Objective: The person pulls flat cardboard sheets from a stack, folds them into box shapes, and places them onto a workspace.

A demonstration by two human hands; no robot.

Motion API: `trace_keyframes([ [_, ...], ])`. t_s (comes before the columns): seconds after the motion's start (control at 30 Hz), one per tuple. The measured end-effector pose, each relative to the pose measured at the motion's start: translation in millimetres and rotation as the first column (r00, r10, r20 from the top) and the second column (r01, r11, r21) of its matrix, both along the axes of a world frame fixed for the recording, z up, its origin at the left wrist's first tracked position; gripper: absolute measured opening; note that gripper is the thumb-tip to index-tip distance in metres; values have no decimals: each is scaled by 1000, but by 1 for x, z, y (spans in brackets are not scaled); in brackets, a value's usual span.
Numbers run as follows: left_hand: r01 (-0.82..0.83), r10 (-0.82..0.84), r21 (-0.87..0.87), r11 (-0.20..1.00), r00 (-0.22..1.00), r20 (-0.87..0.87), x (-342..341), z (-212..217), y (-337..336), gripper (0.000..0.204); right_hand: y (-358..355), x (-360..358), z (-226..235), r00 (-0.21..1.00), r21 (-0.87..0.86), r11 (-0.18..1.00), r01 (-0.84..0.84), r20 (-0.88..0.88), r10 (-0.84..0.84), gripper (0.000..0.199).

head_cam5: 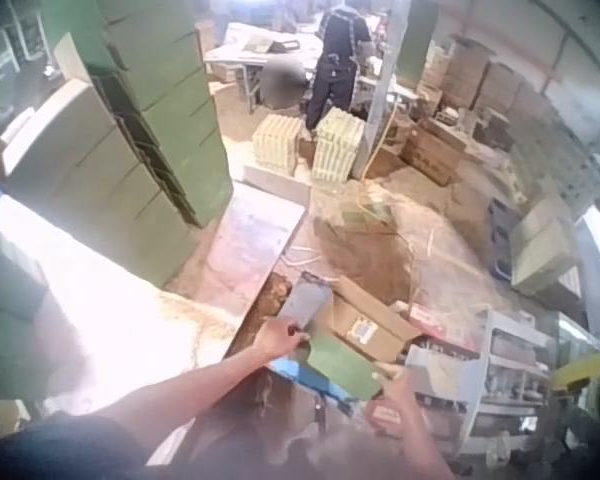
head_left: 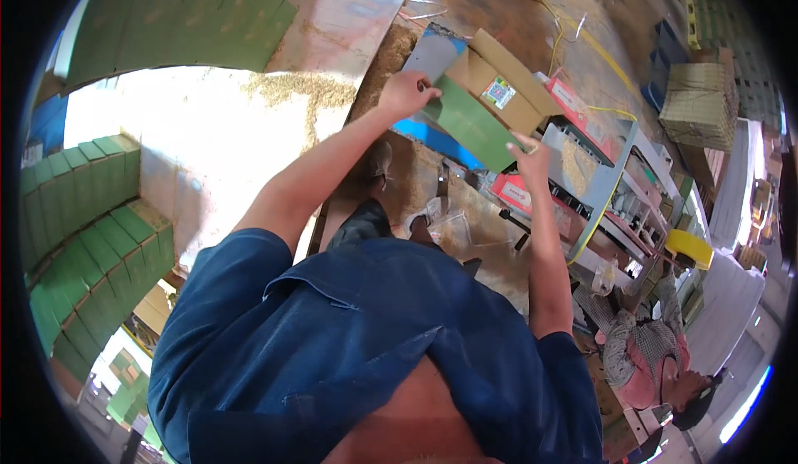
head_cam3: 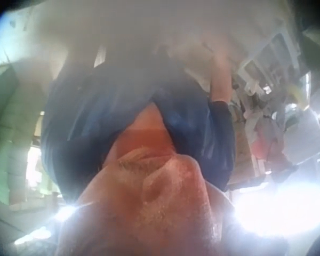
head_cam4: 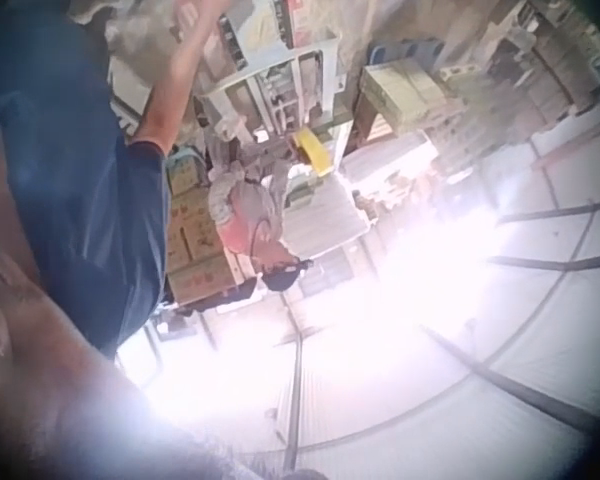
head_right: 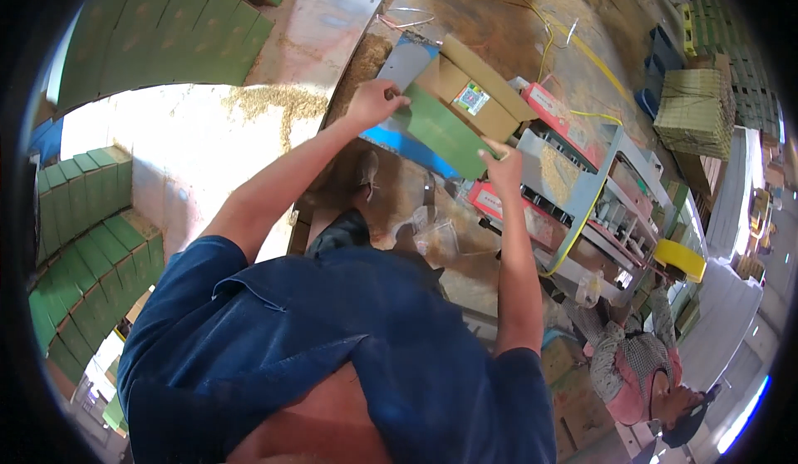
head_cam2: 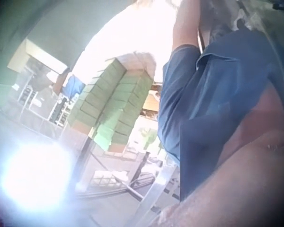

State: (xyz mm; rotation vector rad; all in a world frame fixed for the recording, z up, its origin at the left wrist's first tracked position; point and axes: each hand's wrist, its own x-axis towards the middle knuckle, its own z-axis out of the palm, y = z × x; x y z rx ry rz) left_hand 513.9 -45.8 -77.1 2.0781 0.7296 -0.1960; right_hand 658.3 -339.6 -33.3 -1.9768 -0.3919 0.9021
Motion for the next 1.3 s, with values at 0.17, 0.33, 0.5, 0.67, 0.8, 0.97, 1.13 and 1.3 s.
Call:
trace_keyframes([
  [0.17, -260, 216, 139, 956, 938, 273, 9, -20, -11, 51, 107, 51, 60, 307, -11, 1000, 13, 952, 6, 50],
  [0.33, -204, 183, 131, 970, 971, 155, 2, -17, -14, 61, 148, 31, 20, 829, -448, 803, -393, 205, 520, 92],
  [0.5, -66, 57, 47, 997, 982, 179, -10, -15, 4, 88, 120, -52, -24, 532, -341, 880, -332, 702, 473, 93],
  [0.67, 90, -91, 53, 995, 996, 21, 22, -1, -16, 83, 82, -28, -33, 542, -285, 897, -339, 720, 434, 82],
  [0.8, 145, -133, -42, 989, 968, 214, 78, -28, -79, 71, 19, -16, -31, 566, -265, 955, -131, 771, 291, 68],
  [0.97, 216, -233, 139, 967, 964, 127, 123, -31, -199, 42, -58, -82, 42, 754, 5, 999, -46, 656, 32, 52],
  [1.13, 325, -296, 8, 946, 852, 433, 92, -42, -174, 77, -45, -133, 82, 927, 32, 995, 91, 361, -96, 38],
  [1.3, 238, 98, -703, 670, 911, 402, -52, 2, -66, 55, 79, -132, 135, 863, 169, 911, -376, 421, 278, 38],
])
